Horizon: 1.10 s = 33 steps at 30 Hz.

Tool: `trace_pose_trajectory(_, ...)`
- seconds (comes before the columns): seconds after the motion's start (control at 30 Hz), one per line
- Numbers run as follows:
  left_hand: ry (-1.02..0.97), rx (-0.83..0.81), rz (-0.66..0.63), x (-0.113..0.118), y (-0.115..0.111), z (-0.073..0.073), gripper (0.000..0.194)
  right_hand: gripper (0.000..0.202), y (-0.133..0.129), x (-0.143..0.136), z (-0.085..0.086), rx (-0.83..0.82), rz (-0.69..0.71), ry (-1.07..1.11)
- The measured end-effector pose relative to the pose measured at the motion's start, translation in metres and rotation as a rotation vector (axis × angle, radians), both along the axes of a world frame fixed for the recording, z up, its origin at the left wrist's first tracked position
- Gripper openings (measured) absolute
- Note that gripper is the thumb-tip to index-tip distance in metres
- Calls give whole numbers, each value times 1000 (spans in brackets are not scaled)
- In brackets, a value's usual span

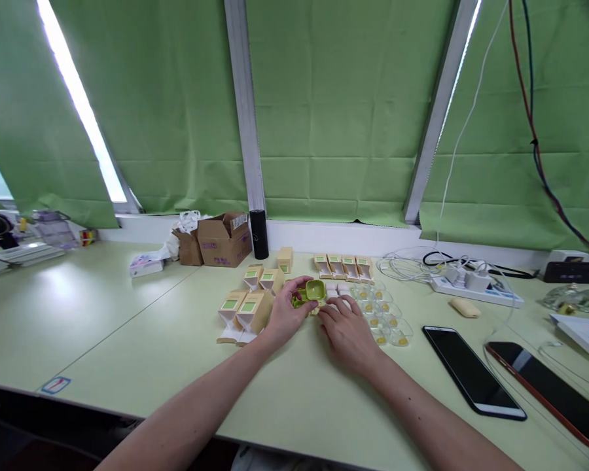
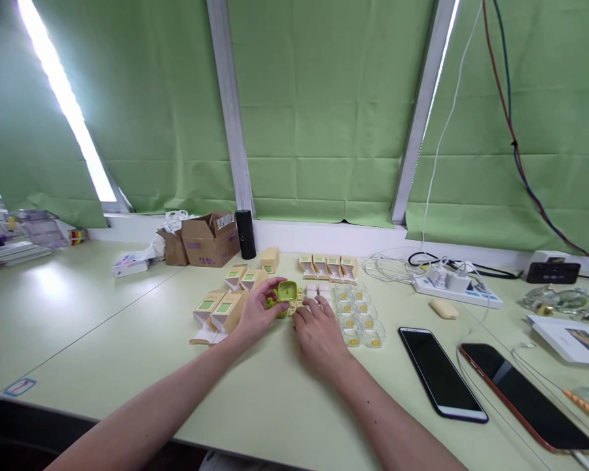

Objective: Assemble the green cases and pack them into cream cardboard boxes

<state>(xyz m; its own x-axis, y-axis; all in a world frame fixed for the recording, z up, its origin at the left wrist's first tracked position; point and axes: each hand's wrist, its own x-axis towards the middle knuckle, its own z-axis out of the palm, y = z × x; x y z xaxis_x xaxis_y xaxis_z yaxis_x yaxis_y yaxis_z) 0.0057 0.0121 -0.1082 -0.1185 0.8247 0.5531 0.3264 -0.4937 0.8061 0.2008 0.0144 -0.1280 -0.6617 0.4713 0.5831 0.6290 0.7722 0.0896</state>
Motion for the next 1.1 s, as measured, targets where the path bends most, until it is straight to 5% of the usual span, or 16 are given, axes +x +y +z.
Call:
trace_pose_trajectory(0.27, -20, -17, 34, 0, 2, -2, 49, 22, 4, 3, -1, 106, 118, 297)
trace_pose_trajectory(0.57, 67, -58, 92, -3, 3, -3, 47, 27, -5, 5, 8, -32, 242, 591)
trace_pose_trajectory(0.83, 105, -50, 79, 3, -3, -2, 46, 14, -2, 6, 11, -401, 240, 944)
trace_pose_trajectory(1.1, 122, -44, 31, 6, -7, -1, 50, 41, -1, 5, 13, -771, 156, 1163)
